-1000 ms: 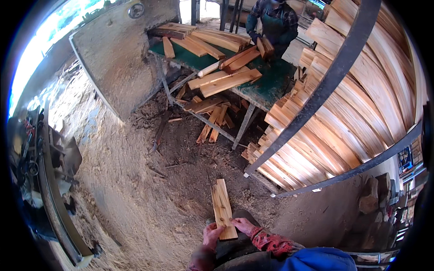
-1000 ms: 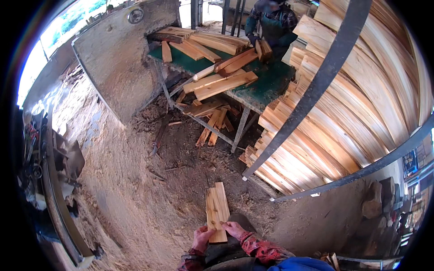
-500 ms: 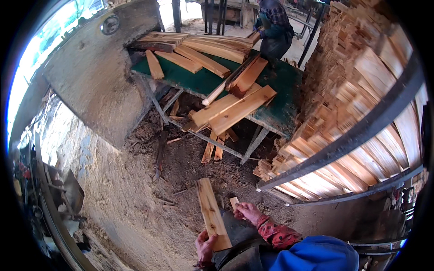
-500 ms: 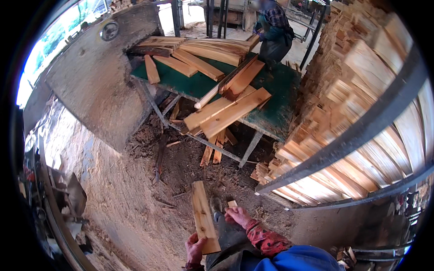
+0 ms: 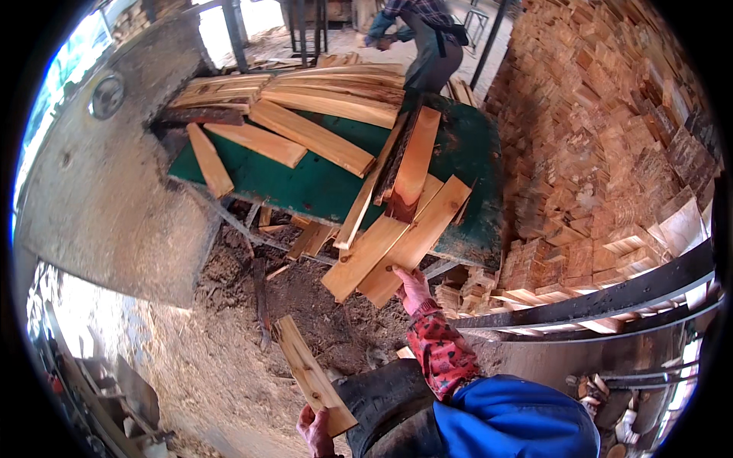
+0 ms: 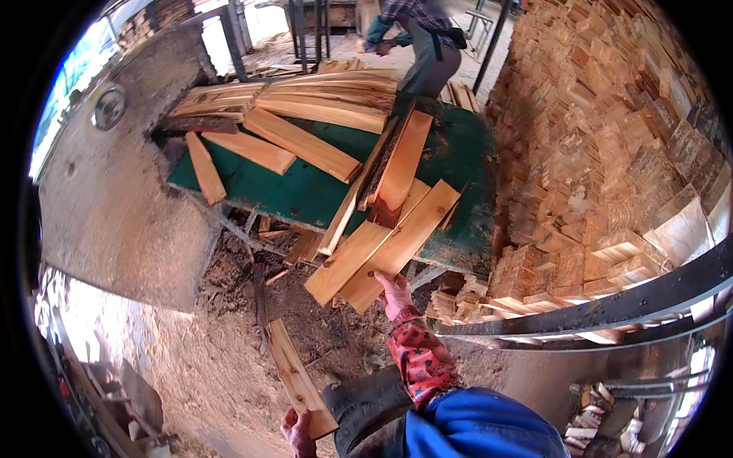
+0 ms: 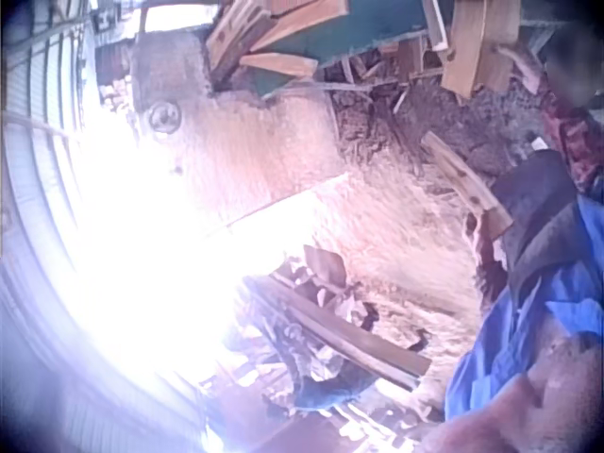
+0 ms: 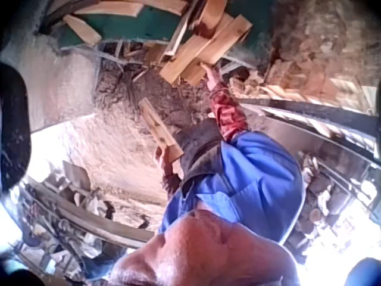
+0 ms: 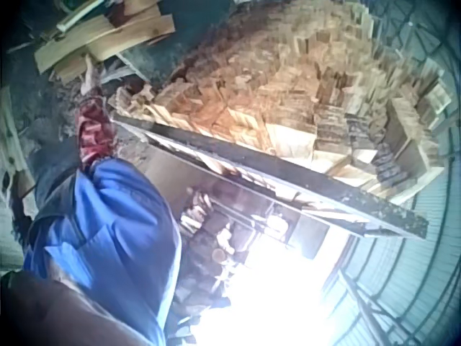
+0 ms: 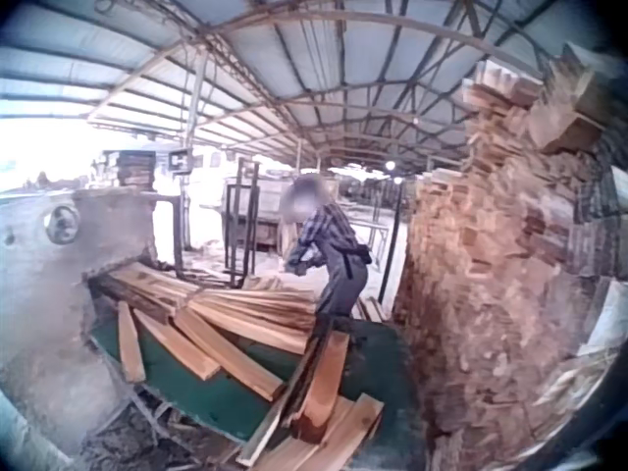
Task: The person picks up cut wooden planks from a green workbench and stacks them vertically against a metal rack. The person repeatedly picks up planks, carries them to the rack, and places them in a neat pile. Another person is visible in the background also handling wood.
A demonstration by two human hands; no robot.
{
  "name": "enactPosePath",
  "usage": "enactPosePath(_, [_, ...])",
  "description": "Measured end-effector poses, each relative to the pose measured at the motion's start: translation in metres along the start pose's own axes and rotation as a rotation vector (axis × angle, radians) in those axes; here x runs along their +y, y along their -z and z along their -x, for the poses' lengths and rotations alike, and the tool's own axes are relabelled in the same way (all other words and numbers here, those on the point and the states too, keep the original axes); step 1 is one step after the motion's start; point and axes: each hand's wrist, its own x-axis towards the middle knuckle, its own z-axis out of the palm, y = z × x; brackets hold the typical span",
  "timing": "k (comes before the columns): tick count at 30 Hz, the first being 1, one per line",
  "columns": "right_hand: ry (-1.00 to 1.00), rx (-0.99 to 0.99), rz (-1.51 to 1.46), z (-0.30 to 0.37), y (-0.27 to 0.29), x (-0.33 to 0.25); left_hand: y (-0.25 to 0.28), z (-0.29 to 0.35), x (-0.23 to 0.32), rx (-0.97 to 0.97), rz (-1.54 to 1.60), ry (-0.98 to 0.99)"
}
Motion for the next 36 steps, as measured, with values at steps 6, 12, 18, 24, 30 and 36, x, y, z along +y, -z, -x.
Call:
enactPosePath(6, [0.174, 0.232, -0.096, 0.034, 0.014, -0.028, 0.014, -0.072, 0.053, -0.069, -0.071, 0.003])
enactPosePath(12, [0.296, 0.159, 0.068, 0.042, -0.025, -0.022, 0.030, -0.136, 0.136, -0.272, -0.231, 0.050])
enactPosePath(18, [0.262, 0.324, -0.243, 0.016, -0.068, 0.028, 0.056, -0.195, 0.198, -0.422, -0.376, 0.018])
enactPosePath(24, [0.399, 0.540, -0.050, 0.047, -0.060, -0.003, 0.068, -0.241, 0.227, -0.524, -0.475, -0.066])
enactPosePath(30, [0.570, 0.787, 0.469, 0.087, -0.003, -0.035, 0.059, -0.252, 0.240, -0.576, -0.577, -0.123])
enactPosePath(36, [0.588, 0.965, 0.987, 0.052, 0.077, -0.060, 0.009, -0.230, 0.282, -0.668, -0.623, -0.087])
